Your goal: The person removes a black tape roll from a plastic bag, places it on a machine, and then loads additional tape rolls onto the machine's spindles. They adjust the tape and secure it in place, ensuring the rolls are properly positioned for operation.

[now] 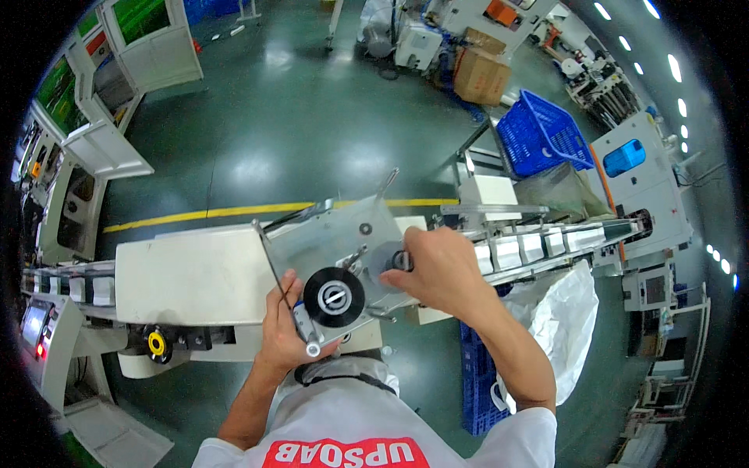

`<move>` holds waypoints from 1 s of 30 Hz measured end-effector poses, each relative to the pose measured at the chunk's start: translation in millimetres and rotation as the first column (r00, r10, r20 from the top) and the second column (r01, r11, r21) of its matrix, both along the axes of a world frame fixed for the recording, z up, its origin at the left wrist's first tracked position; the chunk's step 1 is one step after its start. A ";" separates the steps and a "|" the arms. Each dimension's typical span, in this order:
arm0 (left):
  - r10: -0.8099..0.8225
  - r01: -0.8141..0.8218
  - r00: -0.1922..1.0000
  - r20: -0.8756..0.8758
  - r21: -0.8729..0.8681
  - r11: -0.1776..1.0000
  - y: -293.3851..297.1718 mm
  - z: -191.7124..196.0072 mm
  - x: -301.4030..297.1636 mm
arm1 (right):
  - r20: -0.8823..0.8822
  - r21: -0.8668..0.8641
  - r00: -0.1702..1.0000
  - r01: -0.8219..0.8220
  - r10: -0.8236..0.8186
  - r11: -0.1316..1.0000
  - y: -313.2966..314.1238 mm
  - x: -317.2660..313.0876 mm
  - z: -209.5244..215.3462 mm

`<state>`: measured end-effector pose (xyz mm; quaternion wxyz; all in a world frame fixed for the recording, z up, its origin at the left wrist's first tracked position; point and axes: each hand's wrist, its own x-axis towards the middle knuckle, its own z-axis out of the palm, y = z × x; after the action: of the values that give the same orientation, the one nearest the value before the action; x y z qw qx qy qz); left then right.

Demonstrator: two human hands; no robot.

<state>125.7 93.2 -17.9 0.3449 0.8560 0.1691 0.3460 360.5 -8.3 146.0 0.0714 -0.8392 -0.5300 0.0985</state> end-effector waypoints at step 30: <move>-0.001 0.000 0.998 0.063 0.015 1.000 5.8 -4.9 7.2 | 0.041 -0.138 0.920 -0.380 0.389 0.915 -1.4 12.1 18.2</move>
<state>132.9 99.0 -22.8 0.3436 0.8472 0.1553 0.3743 372.6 -9.7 164.1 -0.0213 -0.7243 -0.6794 0.1157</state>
